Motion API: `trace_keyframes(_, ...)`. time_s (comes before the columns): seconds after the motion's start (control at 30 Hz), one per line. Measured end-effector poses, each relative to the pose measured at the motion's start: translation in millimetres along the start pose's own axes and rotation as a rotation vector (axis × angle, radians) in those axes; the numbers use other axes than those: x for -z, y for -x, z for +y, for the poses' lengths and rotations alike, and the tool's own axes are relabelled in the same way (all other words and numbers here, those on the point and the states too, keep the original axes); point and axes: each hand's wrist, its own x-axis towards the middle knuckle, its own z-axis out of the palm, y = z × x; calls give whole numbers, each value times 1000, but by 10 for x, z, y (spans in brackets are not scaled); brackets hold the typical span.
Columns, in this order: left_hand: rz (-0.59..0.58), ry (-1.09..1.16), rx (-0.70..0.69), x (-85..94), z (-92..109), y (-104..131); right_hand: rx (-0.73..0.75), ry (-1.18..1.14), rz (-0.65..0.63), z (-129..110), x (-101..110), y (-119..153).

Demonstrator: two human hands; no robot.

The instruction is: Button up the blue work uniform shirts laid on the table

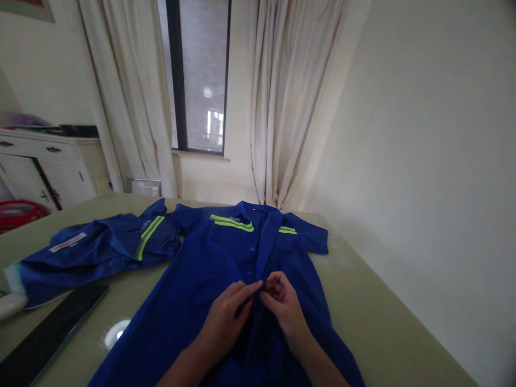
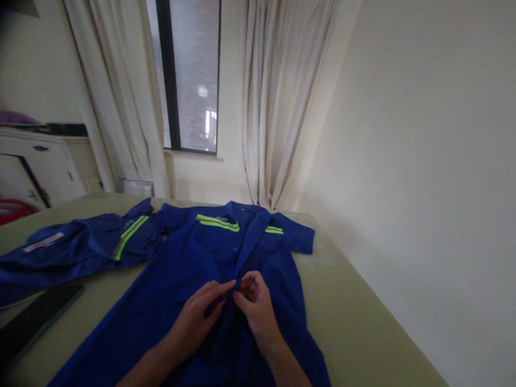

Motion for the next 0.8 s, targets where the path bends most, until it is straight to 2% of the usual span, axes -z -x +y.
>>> trace_keyframes(0.1,-92,-89,-72,24,2,21,-63,-39,15,37,-18,20)
trace_keyframes(0.2,-87,-149,-47,38,11,31,-102,-36,22,65,-3,12)
trace_keyframes(0.27,-72,-172,-20,36,5,33,-71,86,26,57,11,2)
trace_keyframes(0.4,-47,-180,-10,30,-33,33,45,477,49,-12,10,13)
trace_keyframes(0.5,-44,-193,-32,34,-55,31,137,575,85,-47,-16,42)
trace_keyframes(0.57,-46,-213,-36,30,-61,29,105,503,119,-38,-34,56)
trace_keyframes(0.7,-41,-273,-68,5,-62,33,-139,141,204,39,-55,63)
trace_keyframes(0.8,-1,-301,-104,-7,-69,45,-251,-28,210,102,-50,56)
